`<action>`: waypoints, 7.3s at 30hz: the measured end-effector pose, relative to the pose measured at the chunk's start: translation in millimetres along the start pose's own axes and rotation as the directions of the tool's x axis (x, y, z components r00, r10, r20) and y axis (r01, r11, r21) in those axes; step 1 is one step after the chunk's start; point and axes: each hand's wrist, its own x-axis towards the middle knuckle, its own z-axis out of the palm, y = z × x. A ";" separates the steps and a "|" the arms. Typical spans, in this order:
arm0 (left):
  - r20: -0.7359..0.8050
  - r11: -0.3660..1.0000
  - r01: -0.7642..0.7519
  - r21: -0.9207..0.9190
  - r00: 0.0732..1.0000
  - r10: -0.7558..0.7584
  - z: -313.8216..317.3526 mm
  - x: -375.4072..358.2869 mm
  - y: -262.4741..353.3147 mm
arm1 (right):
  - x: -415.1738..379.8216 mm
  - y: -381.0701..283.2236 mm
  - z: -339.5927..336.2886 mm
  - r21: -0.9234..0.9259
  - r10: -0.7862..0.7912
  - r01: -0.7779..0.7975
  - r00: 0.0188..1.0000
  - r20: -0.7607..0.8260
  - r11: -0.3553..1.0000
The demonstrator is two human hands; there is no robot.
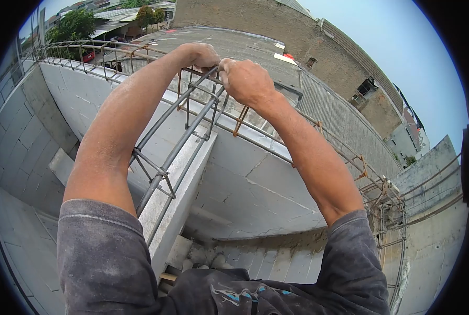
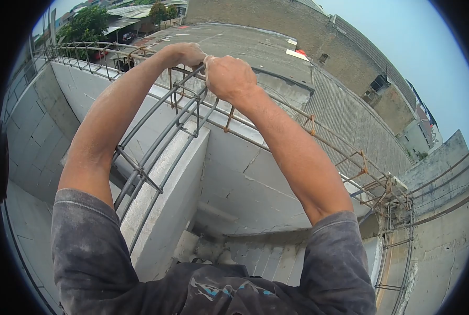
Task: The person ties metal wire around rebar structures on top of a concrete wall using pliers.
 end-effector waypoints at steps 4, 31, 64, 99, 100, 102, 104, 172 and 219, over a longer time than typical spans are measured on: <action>-0.073 0.992 0.073 -0.101 0.994 -0.081 3.5 0.1 -0.9 | 8.4 18.6 1.3 0.115 -0.042 0.039 0.999 0.024 0.993; -0.246 0.988 0.068 -0.139 0.964 -0.101 13.8 -24.9 12.6 | 77.6 83.7 -11.2 0.125 -0.179 0.171 0.982 0.054 0.977; -0.121 0.841 0.216 -0.496 0.942 -0.313 -2.0 -38.1 36.5 | 112.9 108.8 55.4 0.574 -0.205 0.205 0.977 -0.065 0.793; -0.124 0.859 -0.145 -0.491 0.988 0.096 -20.8 -42.1 -7.8 | 50.6 86.8 -21.2 0.102 -0.162 0.152 0.982 0.100 0.983; -0.145 0.854 -0.115 -0.507 0.988 0.047 -16.8 -37.5 -10.1 | 44.2 80.5 -27.5 0.125 -0.213 0.199 0.971 0.107 0.972; -0.181 0.840 -0.058 -0.540 0.982 -0.048 -12.2 -30.0 -8.3 | 35.6 66.5 -37.5 0.172 -0.311 0.289 0.943 0.116 0.942; -0.231 0.877 -0.012 -0.480 0.966 -0.113 -11.0 -27.1 -3.4 | 34.9 51.6 -44.7 0.124 -0.277 0.258 0.947 0.164 0.958; -0.289 0.990 0.104 0.096 0.955 -0.072 -20.1 -58.4 -24.3 | -12.9 192.0 -60.6 0.355 0.212 -0.384 0.874 0.438 0.852; -0.093 0.977 -0.185 -0.107 0.980 0.176 -4.6 -44.6 -2.8 | -41.3 185.8 -89.6 0.634 0.231 -0.132 0.970 -0.075 0.762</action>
